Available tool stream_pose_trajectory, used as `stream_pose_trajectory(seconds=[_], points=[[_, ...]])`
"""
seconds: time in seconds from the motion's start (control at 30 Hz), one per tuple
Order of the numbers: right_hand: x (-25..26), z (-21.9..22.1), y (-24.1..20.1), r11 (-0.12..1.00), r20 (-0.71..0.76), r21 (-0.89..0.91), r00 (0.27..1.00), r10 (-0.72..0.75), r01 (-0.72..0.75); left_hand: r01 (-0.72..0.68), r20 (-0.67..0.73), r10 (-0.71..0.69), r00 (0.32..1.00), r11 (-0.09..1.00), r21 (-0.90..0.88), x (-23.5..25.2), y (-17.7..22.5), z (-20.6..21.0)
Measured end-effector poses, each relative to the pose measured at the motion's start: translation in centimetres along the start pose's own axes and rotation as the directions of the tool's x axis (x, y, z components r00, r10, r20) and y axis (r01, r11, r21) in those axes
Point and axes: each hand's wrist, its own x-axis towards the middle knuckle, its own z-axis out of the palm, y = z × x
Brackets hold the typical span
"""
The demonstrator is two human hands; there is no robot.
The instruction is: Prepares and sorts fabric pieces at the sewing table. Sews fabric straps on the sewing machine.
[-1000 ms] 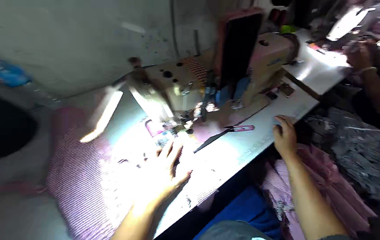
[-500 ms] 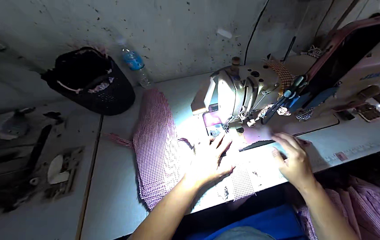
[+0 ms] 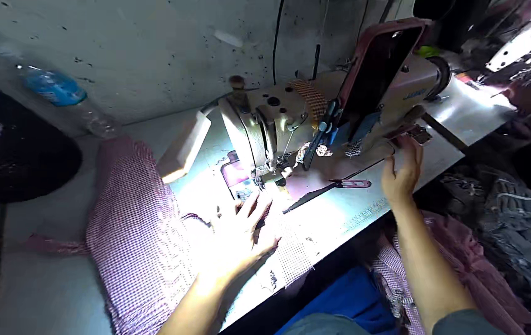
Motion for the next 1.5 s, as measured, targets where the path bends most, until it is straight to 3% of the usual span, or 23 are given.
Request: stream_pose_trajectory(seconds=[0.13, 0.53, 0.8, 1.07, 1.27, 1.4, 1.5], points=[[1.4, 1.8, 4.1, 0.990, 0.046, -0.083, 0.993, -0.113, 0.116, 0.027, 0.060, -0.027, 0.998, 1.000, 0.003, 0.0, 0.6, -0.9], [1.2, 2.2, 3.5, 0.992, 0.047, -0.053, 0.993, -0.108, 0.111, 0.085, 0.207, -0.089, 0.974, 0.996, 0.030, 0.2, 0.6, -1.7], [0.8, 2.1, 3.5, 0.991, 0.020, -0.066, 0.993, -0.117, 0.118, 0.065, 0.162, -0.076, 0.984, 0.995, 0.070, 0.9, -0.1, -1.7], [0.9, 2.1, 3.0, 0.985, 0.118, -0.152, 0.991, -0.061, 0.078, 0.066, 0.226, -0.068, 0.972, 0.998, 0.020, 0.3, 0.4, -2.2], [0.9, 2.1, 3.0, 0.982, 0.046, -0.169, 0.996, -0.083, 0.089, 0.036, 0.238, -0.036, 0.971, 0.999, 0.006, -0.2, 0.2, -2.3], [0.4, 1.7, 1.4, 0.979, 0.095, -0.199, 0.995, -0.033, 0.052, 0.028, 0.236, -0.030, 0.971, 1.000, 0.012, 0.0, 0.0, -2.4], [-1.5, 1.1, -2.9, 0.991, 0.120, -0.127, 0.992, -0.037, 0.052, 0.044, 0.255, -0.048, 0.966, 0.999, 0.022, 0.4, 0.2, -2.8]])
